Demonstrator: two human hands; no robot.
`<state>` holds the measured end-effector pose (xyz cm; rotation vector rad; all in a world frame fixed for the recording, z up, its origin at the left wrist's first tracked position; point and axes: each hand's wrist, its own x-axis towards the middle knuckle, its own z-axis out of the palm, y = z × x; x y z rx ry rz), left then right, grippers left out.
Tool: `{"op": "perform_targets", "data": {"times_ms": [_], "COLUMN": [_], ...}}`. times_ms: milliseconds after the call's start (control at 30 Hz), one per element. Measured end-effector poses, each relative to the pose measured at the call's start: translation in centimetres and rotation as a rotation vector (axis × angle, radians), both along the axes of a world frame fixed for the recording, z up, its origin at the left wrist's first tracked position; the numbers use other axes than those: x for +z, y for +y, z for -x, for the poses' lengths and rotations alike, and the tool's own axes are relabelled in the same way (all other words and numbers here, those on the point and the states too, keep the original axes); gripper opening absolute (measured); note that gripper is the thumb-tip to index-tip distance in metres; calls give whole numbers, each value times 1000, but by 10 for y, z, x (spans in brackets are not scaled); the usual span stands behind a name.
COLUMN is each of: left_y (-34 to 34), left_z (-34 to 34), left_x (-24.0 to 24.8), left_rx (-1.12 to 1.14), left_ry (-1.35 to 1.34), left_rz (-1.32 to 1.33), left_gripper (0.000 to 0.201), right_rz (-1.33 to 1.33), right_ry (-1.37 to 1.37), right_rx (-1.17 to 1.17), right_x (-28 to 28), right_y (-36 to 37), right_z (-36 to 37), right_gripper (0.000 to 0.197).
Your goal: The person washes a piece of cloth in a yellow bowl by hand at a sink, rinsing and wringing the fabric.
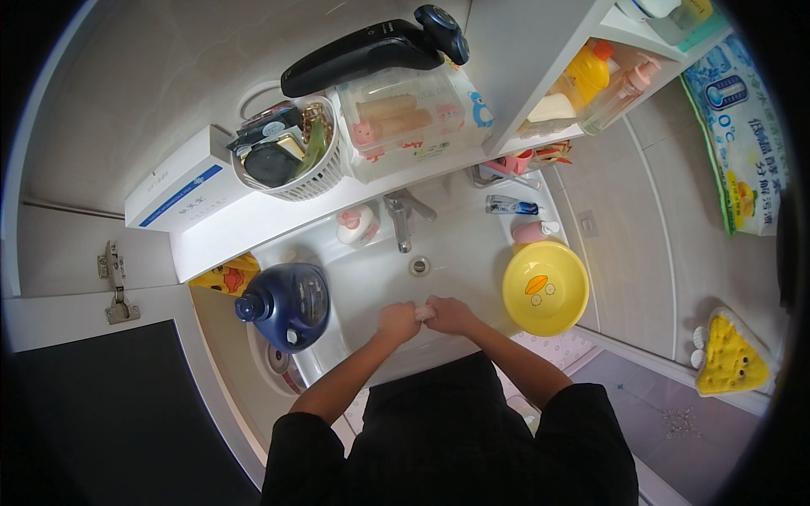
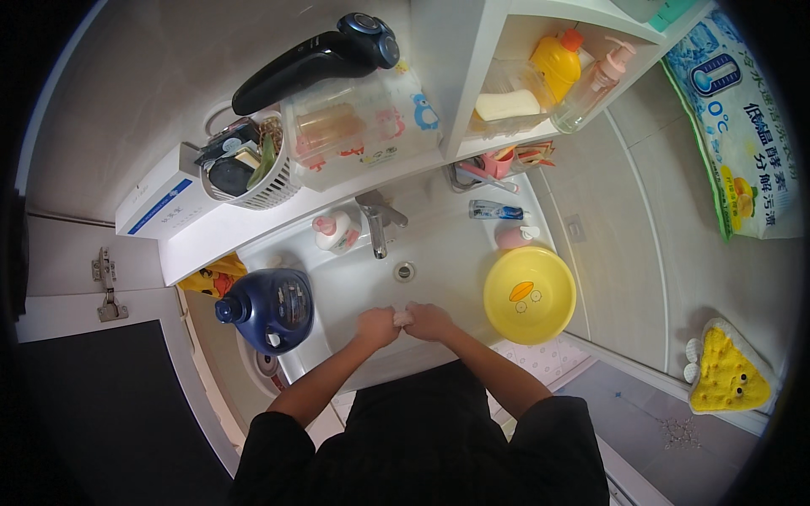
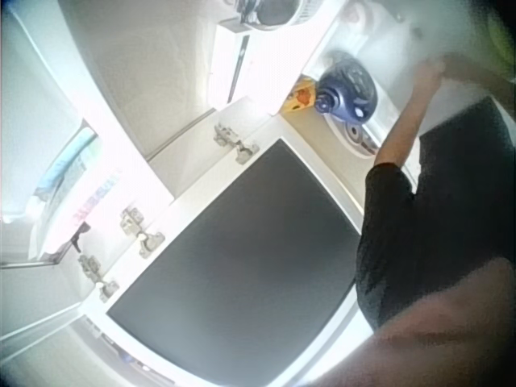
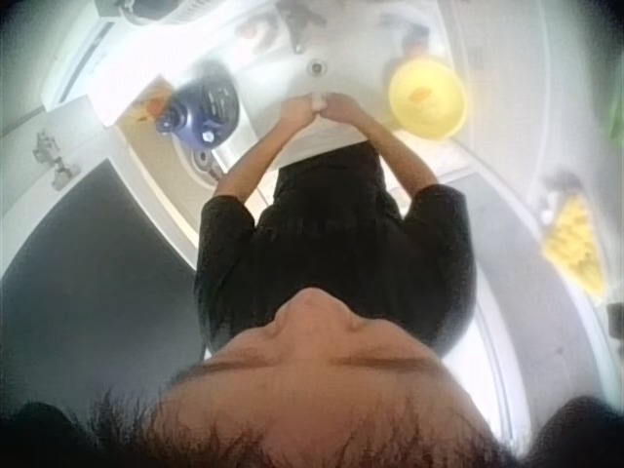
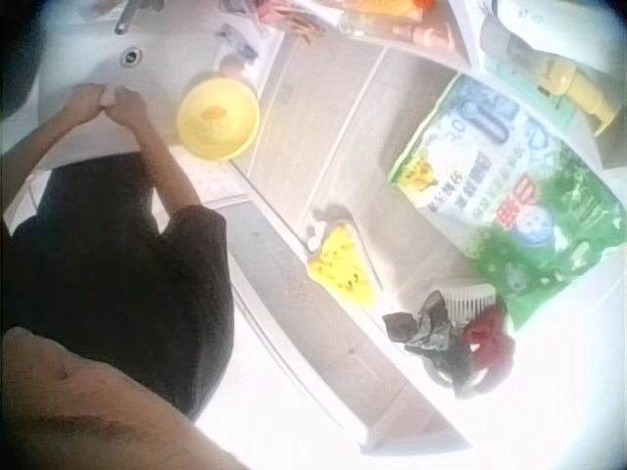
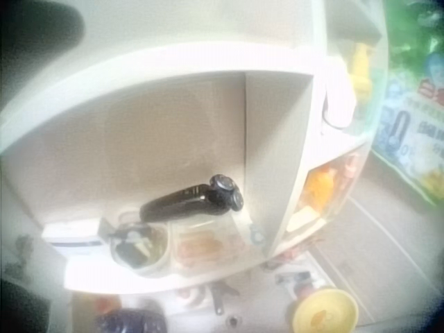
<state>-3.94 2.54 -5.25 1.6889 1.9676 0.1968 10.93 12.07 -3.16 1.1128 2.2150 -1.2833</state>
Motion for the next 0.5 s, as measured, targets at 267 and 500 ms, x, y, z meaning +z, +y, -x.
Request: {"op": "perform_targets", "data": {"times_ms": [267, 500], "left_y": [-2, -16], "left_z": [28, 6], "left_x": [32, 52], "left_rx": [531, 357], "left_ry": [-1284, -2138], "left_rz": [829, 1181], "left_gripper": [21, 20], "right_rz": [-607, -997], "right_ry": [531, 1028], "right_rx": [120, 408], "right_x": [26, 51], "right_y": [-1, 18], "right_z": [-24, -9], "right_gripper": [50, 42]}}
